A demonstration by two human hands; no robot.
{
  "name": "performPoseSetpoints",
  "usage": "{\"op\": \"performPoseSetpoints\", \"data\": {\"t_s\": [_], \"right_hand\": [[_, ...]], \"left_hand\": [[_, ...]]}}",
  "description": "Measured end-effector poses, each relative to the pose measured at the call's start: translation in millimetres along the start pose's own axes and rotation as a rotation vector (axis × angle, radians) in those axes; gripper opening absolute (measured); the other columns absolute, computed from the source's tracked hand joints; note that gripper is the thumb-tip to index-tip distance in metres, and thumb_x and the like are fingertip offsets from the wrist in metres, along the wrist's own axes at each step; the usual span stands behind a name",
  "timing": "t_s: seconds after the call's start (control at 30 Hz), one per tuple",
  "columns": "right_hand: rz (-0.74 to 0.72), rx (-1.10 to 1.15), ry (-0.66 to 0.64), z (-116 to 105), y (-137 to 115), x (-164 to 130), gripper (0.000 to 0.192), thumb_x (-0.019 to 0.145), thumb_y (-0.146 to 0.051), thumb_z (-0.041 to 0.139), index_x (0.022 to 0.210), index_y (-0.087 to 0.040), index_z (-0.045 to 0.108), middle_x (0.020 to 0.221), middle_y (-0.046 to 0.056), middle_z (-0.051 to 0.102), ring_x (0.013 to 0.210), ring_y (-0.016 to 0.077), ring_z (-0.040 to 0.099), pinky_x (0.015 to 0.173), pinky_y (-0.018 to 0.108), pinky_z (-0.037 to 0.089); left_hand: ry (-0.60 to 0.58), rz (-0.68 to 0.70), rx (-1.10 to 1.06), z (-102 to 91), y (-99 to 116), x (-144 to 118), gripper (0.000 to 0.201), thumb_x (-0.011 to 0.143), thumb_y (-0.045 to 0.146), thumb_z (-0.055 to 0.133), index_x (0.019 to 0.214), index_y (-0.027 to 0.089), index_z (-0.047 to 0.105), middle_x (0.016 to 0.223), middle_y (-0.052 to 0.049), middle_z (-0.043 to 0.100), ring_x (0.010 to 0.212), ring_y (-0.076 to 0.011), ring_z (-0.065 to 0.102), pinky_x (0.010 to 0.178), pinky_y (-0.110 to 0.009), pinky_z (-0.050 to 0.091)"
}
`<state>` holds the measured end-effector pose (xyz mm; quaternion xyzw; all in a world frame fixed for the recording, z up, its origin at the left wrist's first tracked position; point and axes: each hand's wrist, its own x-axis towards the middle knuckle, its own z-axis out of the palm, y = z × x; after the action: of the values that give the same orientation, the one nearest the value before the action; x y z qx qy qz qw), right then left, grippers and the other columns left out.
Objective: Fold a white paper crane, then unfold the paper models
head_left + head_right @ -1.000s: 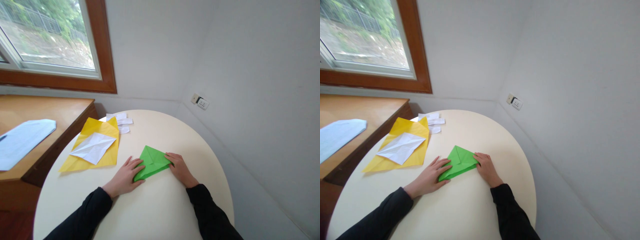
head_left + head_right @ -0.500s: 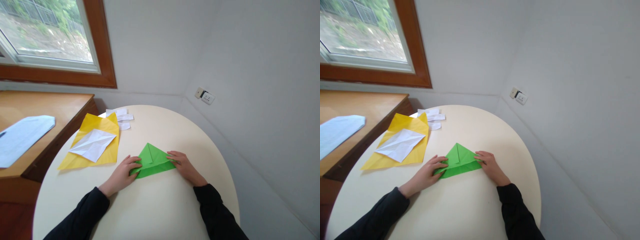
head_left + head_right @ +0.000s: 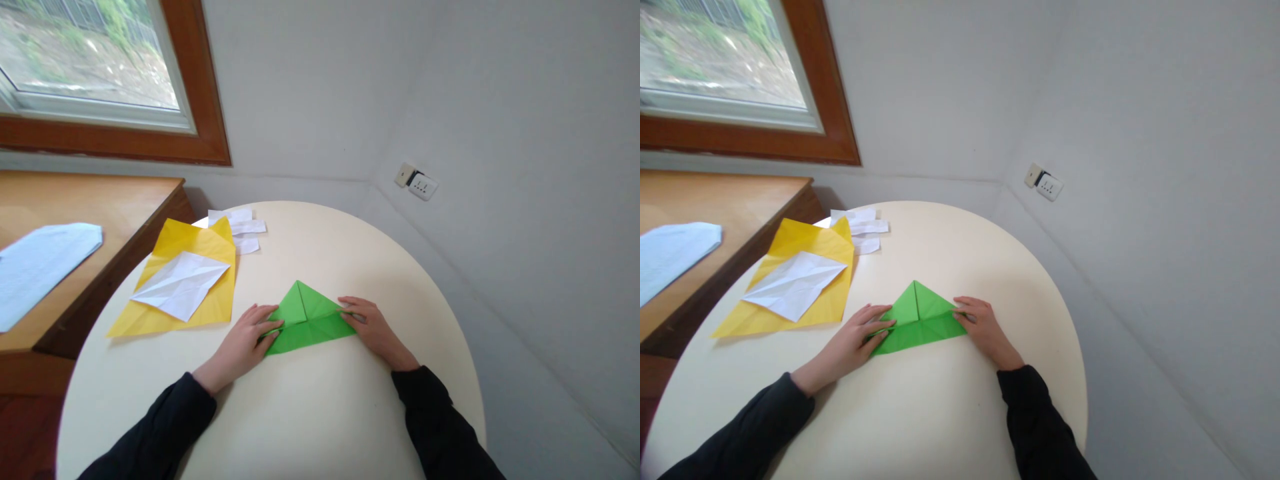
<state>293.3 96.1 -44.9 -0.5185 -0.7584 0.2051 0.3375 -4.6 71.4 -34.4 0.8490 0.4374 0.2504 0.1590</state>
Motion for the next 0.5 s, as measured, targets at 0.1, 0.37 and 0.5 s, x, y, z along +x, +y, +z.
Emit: {"op": "performPoseSetpoints", "data": {"t_s": [0.1, 0.37, 0.5], "right_hand": [[0.043, 0.002, 0.066, 3, 0, 3, 0.018, 0.083, -0.029, 0.054, 0.082, -0.02, 0.07, 0.101, 0.008, 0.069, 0.096, 0.0214, 0.062, 0.088, 0.039, 0.047], [0.131, -0.264, 0.181, 13, 1, 11, 0.027, 0.081, -0.035, 0.055, 0.059, -0.02, 0.057, 0.098, 0.007, 0.063, 0.091, 0.0227, 0.058, 0.083, 0.041, 0.042], [0.165, -0.404, 0.196, 16, -1, 10, 0.025, 0.082, -0.036, 0.054, 0.062, -0.02, 0.054, 0.101, 0.007, 0.061, 0.092, 0.0245, 0.055, 0.08, 0.041, 0.039]], "left_hand": [[0.043, -0.063, -0.058, -0.1, 3, 5, 0.026, 0.088, 0.026, 0.042, 0.087, 0.018, 0.067, 0.113, -0.011, 0.061, 0.105, -0.0238, 0.055, 0.101, -0.048, 0.038], [0.159, -0.256, -0.09, 2.2, 2, 12, 0.016, 0.083, 0.028, 0.049, 0.078, 0.017, 0.06, 0.094, -0.009, 0.06, 0.088, -0.0222, 0.056, 0.083, -0.039, 0.048], [0.173, -0.274, 0.04, 3.1, 0, 11, 0.015, 0.08, 0.028, 0.053, 0.069, 0.019, 0.053, 0.084, -0.008, 0.057, 0.082, -0.0239, 0.053, 0.075, -0.04, 0.048]]}}
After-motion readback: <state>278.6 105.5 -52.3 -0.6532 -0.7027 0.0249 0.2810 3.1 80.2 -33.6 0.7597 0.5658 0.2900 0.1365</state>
